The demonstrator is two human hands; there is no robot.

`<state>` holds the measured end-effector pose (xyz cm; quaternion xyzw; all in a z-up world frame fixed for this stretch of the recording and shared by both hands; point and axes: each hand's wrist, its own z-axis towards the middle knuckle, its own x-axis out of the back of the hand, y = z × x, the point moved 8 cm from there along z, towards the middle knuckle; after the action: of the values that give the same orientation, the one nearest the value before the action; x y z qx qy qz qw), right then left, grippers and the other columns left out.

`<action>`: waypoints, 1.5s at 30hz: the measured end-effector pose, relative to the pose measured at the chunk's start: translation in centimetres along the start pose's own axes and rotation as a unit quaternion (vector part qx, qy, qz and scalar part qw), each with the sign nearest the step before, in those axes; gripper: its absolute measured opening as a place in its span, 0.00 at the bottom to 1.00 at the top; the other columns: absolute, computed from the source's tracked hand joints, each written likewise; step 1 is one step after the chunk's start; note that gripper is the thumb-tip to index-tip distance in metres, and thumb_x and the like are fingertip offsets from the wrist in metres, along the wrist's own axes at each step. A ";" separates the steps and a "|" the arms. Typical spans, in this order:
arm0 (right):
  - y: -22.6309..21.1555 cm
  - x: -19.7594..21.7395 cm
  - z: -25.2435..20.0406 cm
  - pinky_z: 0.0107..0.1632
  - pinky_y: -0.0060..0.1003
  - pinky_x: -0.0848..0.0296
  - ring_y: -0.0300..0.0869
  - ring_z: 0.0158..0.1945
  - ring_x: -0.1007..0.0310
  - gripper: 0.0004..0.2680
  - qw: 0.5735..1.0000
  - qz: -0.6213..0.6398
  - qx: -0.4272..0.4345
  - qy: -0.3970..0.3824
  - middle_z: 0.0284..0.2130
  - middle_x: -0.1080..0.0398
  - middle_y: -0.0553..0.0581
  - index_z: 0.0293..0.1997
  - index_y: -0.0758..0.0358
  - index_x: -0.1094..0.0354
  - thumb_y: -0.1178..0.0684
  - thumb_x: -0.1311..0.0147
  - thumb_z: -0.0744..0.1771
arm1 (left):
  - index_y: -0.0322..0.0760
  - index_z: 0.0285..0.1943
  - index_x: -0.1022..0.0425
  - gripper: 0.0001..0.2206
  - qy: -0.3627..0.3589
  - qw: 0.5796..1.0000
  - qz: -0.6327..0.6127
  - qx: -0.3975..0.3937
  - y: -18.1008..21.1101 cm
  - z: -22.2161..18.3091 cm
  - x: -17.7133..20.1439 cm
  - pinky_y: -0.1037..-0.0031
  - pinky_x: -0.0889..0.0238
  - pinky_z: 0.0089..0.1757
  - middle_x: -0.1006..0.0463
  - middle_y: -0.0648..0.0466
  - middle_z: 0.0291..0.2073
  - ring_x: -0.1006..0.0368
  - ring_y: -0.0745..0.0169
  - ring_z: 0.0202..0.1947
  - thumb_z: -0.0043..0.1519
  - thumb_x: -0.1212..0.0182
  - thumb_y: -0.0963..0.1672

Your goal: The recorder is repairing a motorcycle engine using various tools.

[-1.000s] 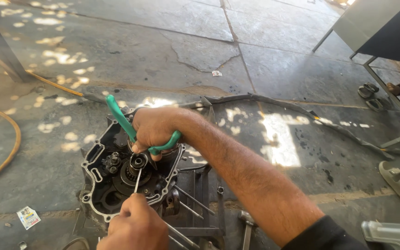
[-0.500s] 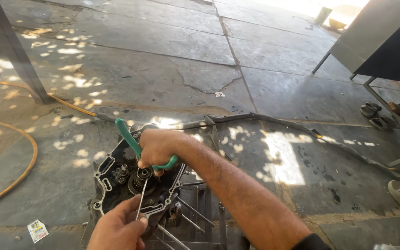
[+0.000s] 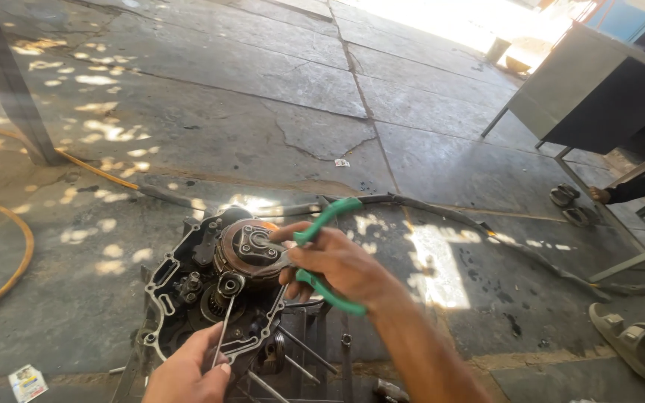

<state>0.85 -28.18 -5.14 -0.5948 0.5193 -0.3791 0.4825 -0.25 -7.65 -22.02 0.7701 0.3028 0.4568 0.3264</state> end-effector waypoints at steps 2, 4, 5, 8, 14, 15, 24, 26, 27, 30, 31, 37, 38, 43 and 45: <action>0.0 -0.4 -1.3 0.31 0.33 0.21 0.42 0.32 0.21 0.16 0.999 0.034 0.018 0.019 0.36 0.25 0.63 0.63 0.65 0.38 0.53 0.49 0.68 | 0.49 0.69 0.31 0.28 -0.039 0.994 -0.094 -0.025 -1.7 1.6 -1.8 0.73 0.32 0.55 0.16 0.55 0.42 0.17 0.66 0.48 0.56 0.33 0.41; 1.7 -0.7 -2.4 0.33 0.33 0.21 0.42 0.35 0.21 0.17 0.996 0.072 0.031 0.042 0.39 0.25 0.62 0.63 0.65 0.40 0.54 0.48 0.67 | 0.47 0.69 0.30 0.29 -0.084 0.978 -0.187 -0.043 -2.5 2.2 -3.6 0.74 0.31 0.52 0.16 0.54 0.40 0.16 0.67 0.45 0.55 0.34 0.40; 2.8 -0.4 -2.7 0.32 0.33 0.22 0.42 0.34 0.22 0.16 0.994 0.070 0.047 0.072 0.38 0.24 0.63 0.60 0.69 0.39 0.51 0.47 0.68 | 0.43 0.69 0.30 0.28 -0.112 0.966 -0.232 -0.007 -2.7 2.1 -4.6 0.73 0.31 0.46 0.17 0.52 0.37 0.19 0.66 0.40 0.56 0.33 0.40; 4.4 -0.9 -3.3 0.28 0.30 0.26 0.39 0.29 0.25 0.18 0.983 0.000 0.077 0.168 0.33 0.24 0.61 0.58 0.72 0.36 0.45 0.46 0.69 | 0.37 0.67 0.31 0.26 -0.149 0.936 -0.316 0.046 -2.1 1.0 -5.7 0.73 0.32 0.38 0.19 0.46 0.30 0.23 0.64 0.31 0.58 0.33 0.40; 6.8 -2.8 -3.3 0.23 0.27 0.33 0.34 0.22 0.29 0.19 0.961 -0.048 0.074 0.261 0.25 0.24 0.56 0.53 0.68 0.27 0.41 0.46 0.67 | 0.34 0.66 0.31 0.22 -0.167 0.903 -0.382 0.099 -0.3 -0.9 -4.4 0.73 0.40 0.30 0.19 0.45 0.24 0.30 0.65 0.22 0.60 0.38 0.39; 7.1 -3.3 -3.3 0.23 0.27 0.32 0.34 0.22 0.29 0.18 0.963 -0.063 0.079 0.249 0.25 0.24 0.56 0.51 0.70 0.25 0.41 0.46 0.67 | 0.34 0.66 0.30 0.22 -0.171 0.901 -0.384 0.106 -0.5 -1.4 -4.4 0.73 0.42 0.28 0.19 0.45 0.23 0.31 0.65 0.21 0.61 0.39 0.39; 6.8 -4.4 -2.3 0.22 0.27 0.33 0.32 0.22 0.30 0.16 0.960 -0.090 0.057 0.258 0.24 0.24 0.54 0.50 0.67 0.25 0.43 0.46 0.67 | 0.34 0.62 0.31 0.20 -0.112 0.859 -0.489 0.104 1.4 -2.2 -6.4 0.74 0.48 0.22 0.16 0.43 0.24 0.37 0.67 0.16 0.58 0.42 0.37; 5.9 -5.2 -2.2 0.22 0.27 0.35 0.32 0.22 0.31 0.16 0.962 -0.112 0.052 0.245 0.24 0.25 0.54 0.50 0.68 0.25 0.43 0.46 0.67 | 0.32 0.61 0.30 0.19 -0.098 0.844 -0.508 0.137 2.9 -3.7 -6.0 0.74 0.46 0.23 0.14 0.45 0.28 0.34 0.67 0.17 0.58 0.41 0.37; 5.3 -5.7 -2.0 0.22 0.27 0.36 0.31 0.22 0.32 0.16 0.962 -0.132 0.053 0.234 0.23 0.25 0.54 0.50 0.68 0.25 0.43 0.46 0.68 | 0.31 0.60 0.28 0.19 -0.085 0.831 -0.525 0.164 3.6 -4.3 -5.6 0.73 0.45 0.23 0.13 0.46 0.31 0.31 0.66 0.18 0.58 0.40 0.37; 5.3 -5.8 -1.3 0.24 0.28 0.34 0.31 0.21 0.33 0.15 0.951 -0.182 0.014 0.248 0.21 0.26 0.54 0.50 0.66 0.25 0.43 0.44 0.67 | 0.36 0.58 0.23 0.18 -0.024 0.883 -0.442 0.158 3.9 -4.6 -4.8 0.74 0.40 0.28 0.12 0.44 0.32 0.29 0.66 0.22 0.58 0.36 0.38; 4.8 -6.1 -1.3 0.24 0.28 0.34 0.31 0.21 0.33 0.15 0.951 -0.183 0.014 0.247 0.21 0.26 0.54 0.50 0.66 0.25 0.43 0.44 0.67 | 0.36 0.58 0.23 0.18 -0.023 0.882 -0.444 0.158 3.9 -4.6 -4.9 0.74 0.40 0.28 0.12 0.44 0.32 0.29 0.66 0.22 0.58 0.36 0.38; 4.3 -6.6 -0.4 0.24 0.28 0.30 0.32 0.22 0.29 0.15 0.926 -0.258 0.042 0.271 0.20 0.28 0.51 0.46 0.65 0.25 0.42 0.47 0.68 | 0.38 0.58 0.25 0.20 -0.027 0.873 -0.464 0.145 4.6 -5.0 -4.4 0.77 0.27 0.41 0.13 0.49 0.34 0.15 0.69 0.35 0.55 0.39 0.38; 4.3 -6.5 -0.4 0.24 0.29 0.31 0.32 0.22 0.29 0.15 0.924 -0.258 0.059 0.275 0.21 0.28 0.51 0.46 0.65 0.26 0.42 0.47 0.67 | 0.41 0.61 0.25 0.21 -0.034 0.885 -0.442 0.145 4.7 -5.1 -4.3 0.73 0.28 0.39 0.13 0.48 0.32 0.17 0.65 0.33 0.55 0.37 0.39; 5.6 -5.3 -0.6 0.23 0.28 0.31 0.31 0.24 0.29 0.17 0.920 -0.250 0.153 0.259 0.22 0.28 0.51 0.45 0.66 0.26 0.40 0.50 0.69 | 0.45 0.64 0.28 0.21 -0.062 0.908 -0.394 0.130 4.1 -5.1 -5.9 0.71 0.28 0.38 0.14 0.43 0.25 0.17 0.58 0.28 0.59 0.38 0.41; 6.3 -4.7 -0.8 0.25 0.27 0.35 0.31 0.25 0.32 0.19 0.937 -0.173 0.177 0.245 0.23 0.28 0.51 0.45 0.68 0.26 0.38 0.54 0.70 | 0.49 0.73 0.36 0.30 -0.041 0.904 -0.423 0.037 5.0 -4.8 -5.7 0.74 0.26 0.36 0.15 0.46 0.21 0.15 0.61 0.26 0.57 0.43 0.40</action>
<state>-2.30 -23.64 -10.83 -0.4690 0.4356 -0.6764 0.3644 -6.05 -13.92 -19.21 0.5994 0.6030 0.2322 0.4724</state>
